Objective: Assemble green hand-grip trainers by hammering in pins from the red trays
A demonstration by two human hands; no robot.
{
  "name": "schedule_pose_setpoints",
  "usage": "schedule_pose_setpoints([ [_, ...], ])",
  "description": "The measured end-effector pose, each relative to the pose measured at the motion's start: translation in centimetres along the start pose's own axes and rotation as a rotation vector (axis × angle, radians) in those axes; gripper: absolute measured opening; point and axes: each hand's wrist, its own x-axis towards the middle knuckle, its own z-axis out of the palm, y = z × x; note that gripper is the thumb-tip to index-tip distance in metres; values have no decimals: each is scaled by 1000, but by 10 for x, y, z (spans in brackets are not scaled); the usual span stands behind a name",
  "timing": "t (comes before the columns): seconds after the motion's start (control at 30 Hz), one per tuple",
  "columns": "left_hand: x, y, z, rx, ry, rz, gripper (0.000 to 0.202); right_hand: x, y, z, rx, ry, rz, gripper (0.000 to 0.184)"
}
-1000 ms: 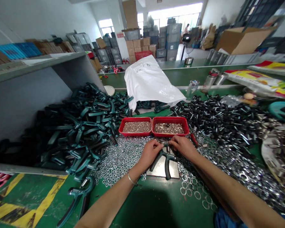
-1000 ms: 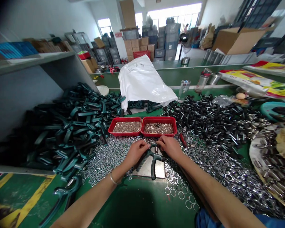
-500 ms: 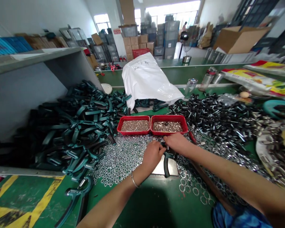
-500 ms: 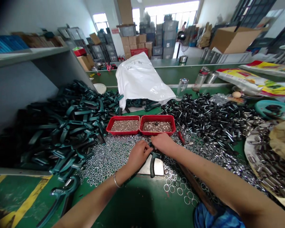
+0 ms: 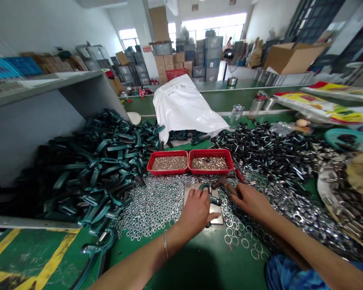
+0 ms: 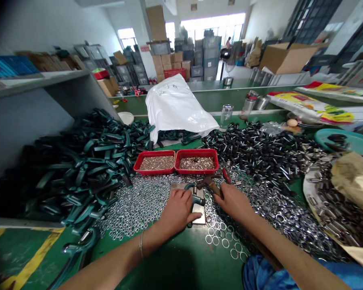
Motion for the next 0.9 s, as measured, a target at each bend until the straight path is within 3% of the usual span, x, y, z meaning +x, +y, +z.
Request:
schedule_pose_setpoints([
  [0.1, -16, 18, -7, -19, 1, -155, 53, -3, 0, -3, 260, 71, -72, 17],
  [0.2, -20, 27, -6, -44, -5, -239, 54, -2, -8, -7, 348, 85, -150, 24],
  [0.33, -13, 30, -2, -69, -11, -281, 48, 9, -19, -8, 276, -37, -176, 27],
  [0.4, -10, 27, -5, -122, -9, -272, 41, 9, -16, -7, 353, -118, -130, 31],
  [0.5, -8, 12, -13, -373, 26, -309, 44, -5, 6, -6, 552, -276, -4, 45],
  [0.57, -8, -3, -16, -663, 7, -403, 53, -16, 28, -7, 521, -316, 23, 51],
  [0.63, -8, -19, -13, -851, -17, -499, 65, -19, 49, -13, 363, -255, 22, 51],
  [0.7, -10, -32, -5, -804, 6, -542, 73, -10, 63, -19, 172, -129, 49, 46],
  [0.8, -17, -42, 7, -614, 38, -492, 58, 20, 63, -20, -9, 24, 107, 33],
  [0.9, -27, -46, 13, -609, 25, -391, 42, 52, 50, -10, -53, 65, 177, 33],
])
